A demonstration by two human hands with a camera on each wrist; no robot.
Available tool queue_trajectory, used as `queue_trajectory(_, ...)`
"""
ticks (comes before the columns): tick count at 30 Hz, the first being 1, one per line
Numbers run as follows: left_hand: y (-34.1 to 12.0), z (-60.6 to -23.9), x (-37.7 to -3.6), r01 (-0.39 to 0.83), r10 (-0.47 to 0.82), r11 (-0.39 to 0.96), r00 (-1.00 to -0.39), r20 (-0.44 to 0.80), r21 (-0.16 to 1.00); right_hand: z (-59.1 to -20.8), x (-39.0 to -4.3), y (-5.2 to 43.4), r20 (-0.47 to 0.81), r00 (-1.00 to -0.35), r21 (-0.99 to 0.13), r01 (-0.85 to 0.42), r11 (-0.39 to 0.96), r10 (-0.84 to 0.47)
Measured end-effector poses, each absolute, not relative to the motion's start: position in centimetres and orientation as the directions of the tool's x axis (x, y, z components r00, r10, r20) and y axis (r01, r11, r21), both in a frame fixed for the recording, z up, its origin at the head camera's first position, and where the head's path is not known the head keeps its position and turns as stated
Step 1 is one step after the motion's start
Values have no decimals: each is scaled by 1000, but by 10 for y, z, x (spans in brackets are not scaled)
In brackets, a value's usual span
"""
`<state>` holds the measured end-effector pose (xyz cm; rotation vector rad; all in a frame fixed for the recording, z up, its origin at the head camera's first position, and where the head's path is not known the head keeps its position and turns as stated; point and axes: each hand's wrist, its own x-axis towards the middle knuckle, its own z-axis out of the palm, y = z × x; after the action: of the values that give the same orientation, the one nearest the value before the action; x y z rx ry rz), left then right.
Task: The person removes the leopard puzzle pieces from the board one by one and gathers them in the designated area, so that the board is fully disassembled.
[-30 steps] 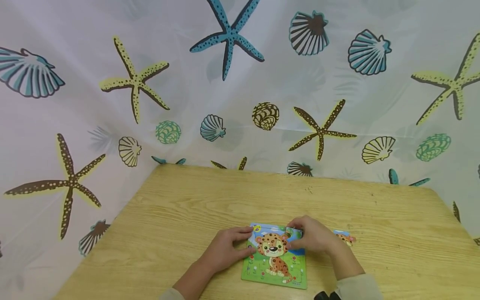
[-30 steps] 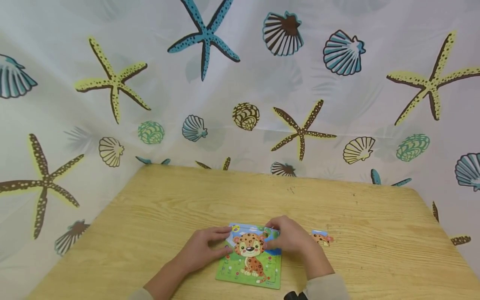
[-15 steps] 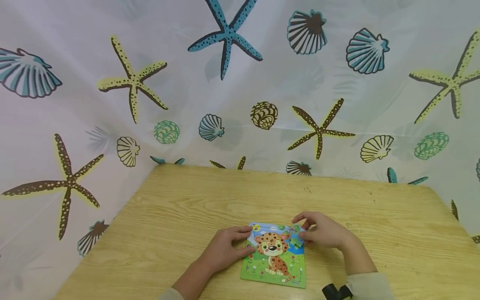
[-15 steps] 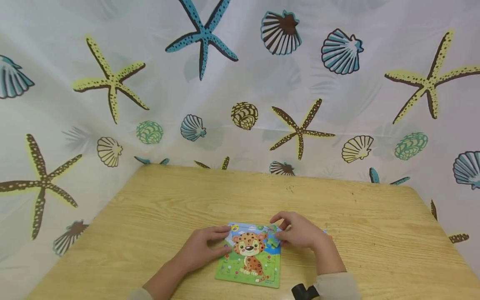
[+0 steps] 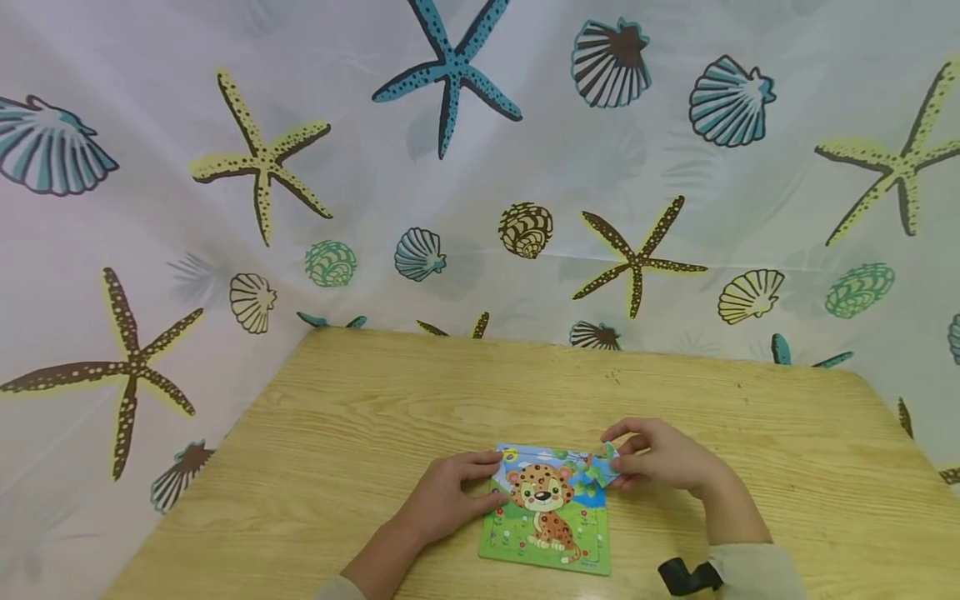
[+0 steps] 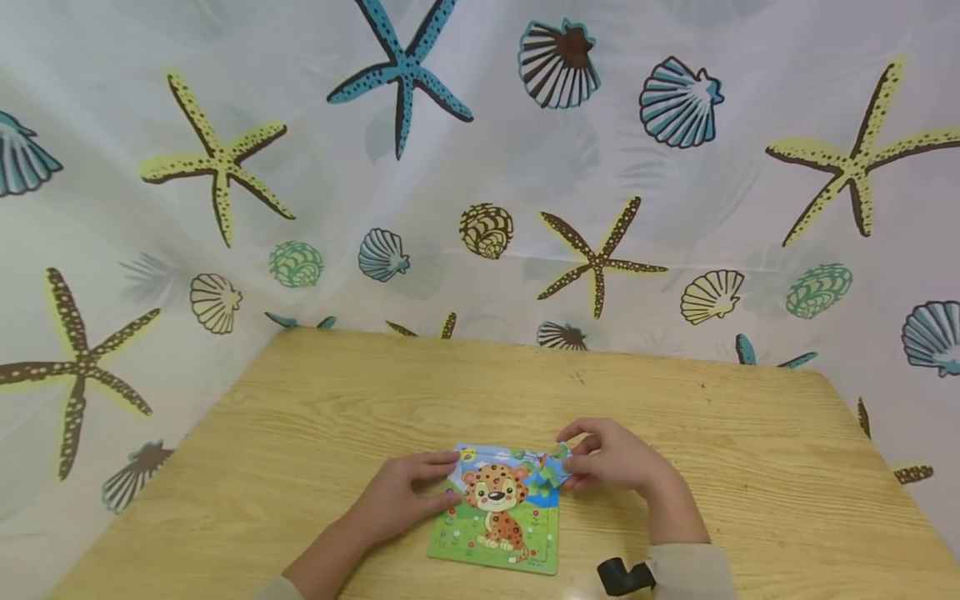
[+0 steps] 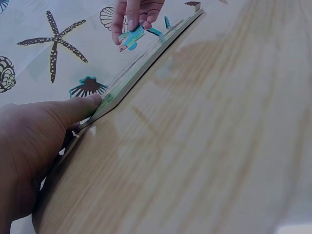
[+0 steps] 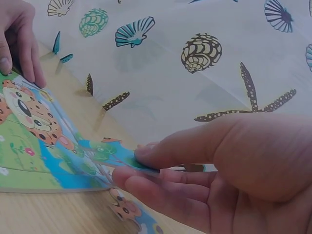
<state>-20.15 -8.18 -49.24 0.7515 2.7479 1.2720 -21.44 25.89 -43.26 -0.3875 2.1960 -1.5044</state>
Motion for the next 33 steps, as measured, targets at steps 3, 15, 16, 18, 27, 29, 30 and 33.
queue_trajectory(3, -84, -490, -203, 413, 439, 550, -882, 170, 726, -430, -216, 262, -201, -864, -933, 25, 360, -462)
queue_trajectory(15, -84, -492, -202, 406, 443, 542, -882, 160, 736, -432, -213, 280, -217, -860, -944, 66, 322, -462)
queue_trajectory(16, -84, -491, -202, 405, 443, 540, -882, 160, 738, -432, -212, 281, -216, -860, -944, 63, 324, -462)
queue_trajectory(18, -86, -491, -202, 409, 444, 543, -881, 162, 733, -432, -212, 283, -220, -864, -942, 67, 328, -454)
queue_trajectory(27, -87, -492, -202, 409, 440, 554, -883, 162, 725, -435, -211, 300, -202, -883, -940, 53, 338, -424)
queue_trajectory(29, -87, -492, -202, 407, 439, 558, -884, 159, 724, -434, -210, 305, -197, -889, -940, 51, 338, -414)
queue_trajectory(30, -87, -492, -202, 405, 439, 559, -885, 157, 723, -434, -209, 308, -194, -892, -941, 52, 335, -408)
queue_trajectory(33, -86, -492, -202, 403, 440, 560, -885, 152, 724, -433, -208, 315, -187, -904, -942, 54, 331, -384)
